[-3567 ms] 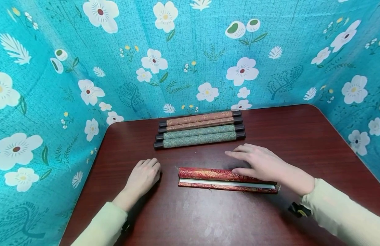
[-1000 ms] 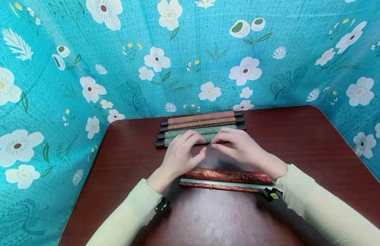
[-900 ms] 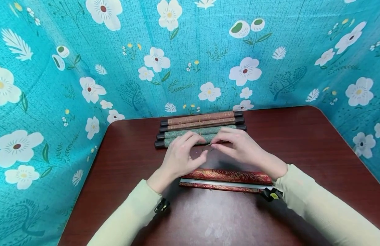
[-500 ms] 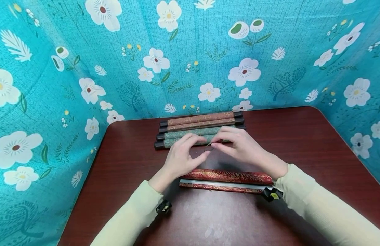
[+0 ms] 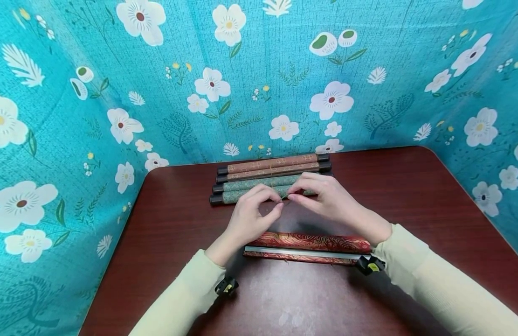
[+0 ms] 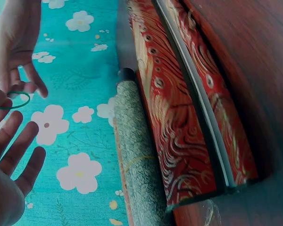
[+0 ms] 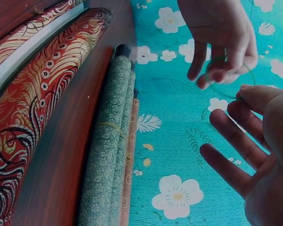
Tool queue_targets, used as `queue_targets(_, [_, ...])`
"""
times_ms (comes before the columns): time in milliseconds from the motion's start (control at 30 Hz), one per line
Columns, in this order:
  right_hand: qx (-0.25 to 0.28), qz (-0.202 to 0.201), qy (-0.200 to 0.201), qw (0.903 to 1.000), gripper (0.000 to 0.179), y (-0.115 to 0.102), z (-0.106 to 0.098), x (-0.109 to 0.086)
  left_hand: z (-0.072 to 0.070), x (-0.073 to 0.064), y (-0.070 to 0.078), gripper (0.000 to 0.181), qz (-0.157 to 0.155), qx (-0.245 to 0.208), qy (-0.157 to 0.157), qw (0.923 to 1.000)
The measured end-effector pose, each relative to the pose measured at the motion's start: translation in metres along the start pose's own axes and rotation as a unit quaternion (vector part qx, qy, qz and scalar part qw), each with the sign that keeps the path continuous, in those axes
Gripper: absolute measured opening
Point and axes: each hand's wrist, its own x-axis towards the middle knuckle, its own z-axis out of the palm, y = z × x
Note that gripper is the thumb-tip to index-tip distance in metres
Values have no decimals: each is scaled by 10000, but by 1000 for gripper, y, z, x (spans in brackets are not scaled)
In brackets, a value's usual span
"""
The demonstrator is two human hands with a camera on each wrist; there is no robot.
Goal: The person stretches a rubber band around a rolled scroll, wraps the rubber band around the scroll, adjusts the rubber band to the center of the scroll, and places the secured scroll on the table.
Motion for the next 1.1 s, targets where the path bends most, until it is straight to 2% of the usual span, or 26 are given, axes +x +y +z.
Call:
queue_targets(167, [94,83,0,9999,20,2,2,-1,-3,0,5,6,-346,-820,49,9960])
queue_targets(233, [160,142,-35,9998,20,3,3,-1,-4,0,7,6,-519,-1203,42,9914])
queue_targets(333, [263,269,-114,9992,19,5,5,-2,-6,0,10,5,-739,-1842,14,9801])
queue_targets(533, [692,665,-335,9948,15,6,10,-3,-10,2,15,5,-986,-3125,55,9448])
queue_targets(700, [939,1030,-544,9887,13,6,14,-3,-10,6,21,9,-1152,-3829,171,9164])
queue_targets(800, [1042,1146,-609,9861,12,5,15,-2,-9,9,25,13,-1214,-4411,136,8891])
queue_targets(933, [1255,1229,-619,9825,12,4,16,0,-8,12,29,24,-1190,-5167,-44,8479])
queue_targets(1000, [1349,1243,-599,9812,14,5,16,0,-8,12,29,25,-1187,-5327,-158,8378])
queue_targets(1100, [1432,1185,-556,9810,16,6,16,-1,-8,12,29,25,-1252,-5367,-340,8338])
